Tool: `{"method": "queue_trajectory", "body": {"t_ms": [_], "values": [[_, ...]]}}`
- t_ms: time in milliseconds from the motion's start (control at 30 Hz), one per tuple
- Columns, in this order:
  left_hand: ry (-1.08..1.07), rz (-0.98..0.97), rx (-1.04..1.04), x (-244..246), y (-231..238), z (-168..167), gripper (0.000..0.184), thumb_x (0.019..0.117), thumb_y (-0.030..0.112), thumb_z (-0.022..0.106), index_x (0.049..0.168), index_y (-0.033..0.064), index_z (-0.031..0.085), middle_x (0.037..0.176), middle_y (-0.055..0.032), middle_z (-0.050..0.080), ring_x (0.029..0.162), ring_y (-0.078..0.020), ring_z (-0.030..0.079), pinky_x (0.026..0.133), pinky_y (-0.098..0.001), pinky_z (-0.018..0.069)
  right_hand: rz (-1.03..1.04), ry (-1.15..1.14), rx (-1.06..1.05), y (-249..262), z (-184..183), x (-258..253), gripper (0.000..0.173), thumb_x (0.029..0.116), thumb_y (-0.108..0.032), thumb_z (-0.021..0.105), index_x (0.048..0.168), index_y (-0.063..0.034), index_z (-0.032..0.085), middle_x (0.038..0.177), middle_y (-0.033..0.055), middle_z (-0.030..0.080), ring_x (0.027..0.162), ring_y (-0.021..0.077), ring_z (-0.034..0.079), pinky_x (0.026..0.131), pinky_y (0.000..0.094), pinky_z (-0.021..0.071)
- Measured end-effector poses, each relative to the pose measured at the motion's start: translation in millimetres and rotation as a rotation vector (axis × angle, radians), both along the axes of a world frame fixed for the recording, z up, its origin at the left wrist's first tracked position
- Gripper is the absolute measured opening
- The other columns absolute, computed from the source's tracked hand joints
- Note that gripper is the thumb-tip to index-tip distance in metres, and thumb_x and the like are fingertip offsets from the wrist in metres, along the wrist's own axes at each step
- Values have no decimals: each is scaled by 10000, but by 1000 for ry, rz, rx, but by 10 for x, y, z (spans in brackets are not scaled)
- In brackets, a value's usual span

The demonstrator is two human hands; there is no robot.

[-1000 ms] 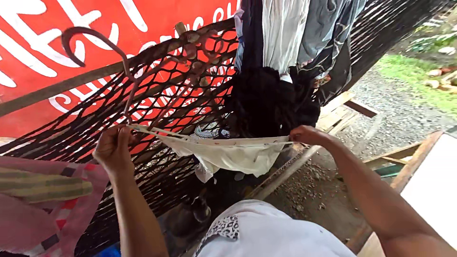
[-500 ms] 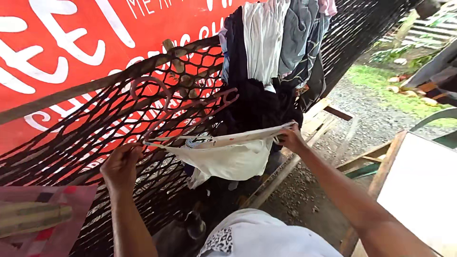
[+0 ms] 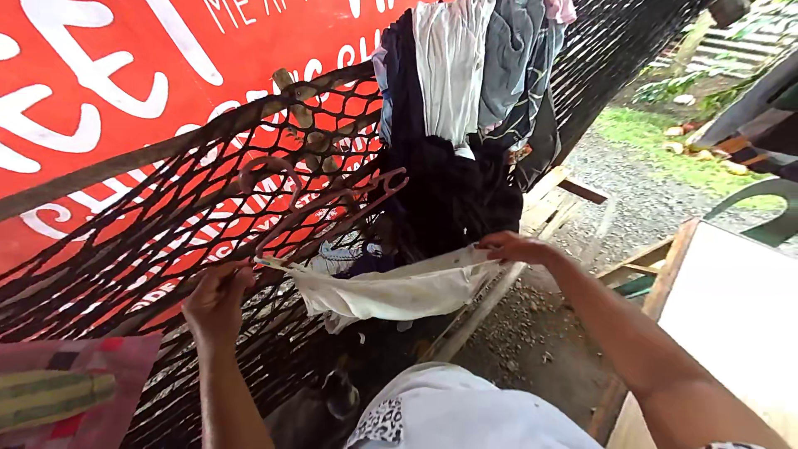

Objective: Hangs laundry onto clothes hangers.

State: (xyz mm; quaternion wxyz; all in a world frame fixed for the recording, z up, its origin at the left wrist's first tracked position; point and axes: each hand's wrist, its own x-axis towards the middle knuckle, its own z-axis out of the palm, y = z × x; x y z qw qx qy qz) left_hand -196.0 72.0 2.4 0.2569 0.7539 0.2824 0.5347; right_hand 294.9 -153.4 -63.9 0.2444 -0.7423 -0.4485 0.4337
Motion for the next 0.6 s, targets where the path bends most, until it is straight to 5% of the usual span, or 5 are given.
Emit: {"method": "queue_trajectory", "body": {"t_ms": [100, 233, 300, 433, 600], "values": [[3, -13, -29, 49, -39, -36, 179, 952, 24, 609, 1048, -123, 639, 873, 46, 683, 767, 90, 621, 736, -119, 536, -283, 254, 212, 9, 114, 93, 343, 958, 111, 480, 1289, 36, 529, 993, 79, 634, 803, 103, 616, 751, 288, 538], [14, -55, -42, 134, -62, -57, 191, 945, 24, 614, 1031, -144, 644, 888, 5, 697, 783, 79, 629, 752, -122, 538, -675, 194, 229, 154, 125, 30, 424, 946, 128, 501, 1346, -9, 531, 1067, 173, 619, 772, 195, 633, 695, 348, 563], [38, -78, -42, 173, -69, -68, 192, 949, 39, 616, 1028, -132, 652, 894, 9, 700, 795, 85, 631, 763, -121, 538, -585, 20, 121, 163, 85, 44, 440, 943, 125, 512, 1370, 22, 529, 1184, 260, 612, 879, 279, 653, 781, 419, 566], [93, -91, -42, 236, -81, -105, 208, 951, 60, 635, 1049, -121, 662, 937, -32, 713, 809, 66, 642, 778, -136, 547, -245, -158, -99, 168, 185, 127, 287, 1011, 36, 545, 1294, 39, 593, 1049, 215, 631, 792, 210, 602, 764, 383, 531], [164, -90, -77, 302, -112, -131, 206, 950, 71, 645, 1055, -103, 680, 957, -74, 718, 813, 39, 653, 781, -148, 549, -303, 222, 329, 94, 534, 0, 217, 1035, 20, 481, 1213, -35, 592, 905, -2, 667, 661, 27, 584, 625, 197, 509]]}}
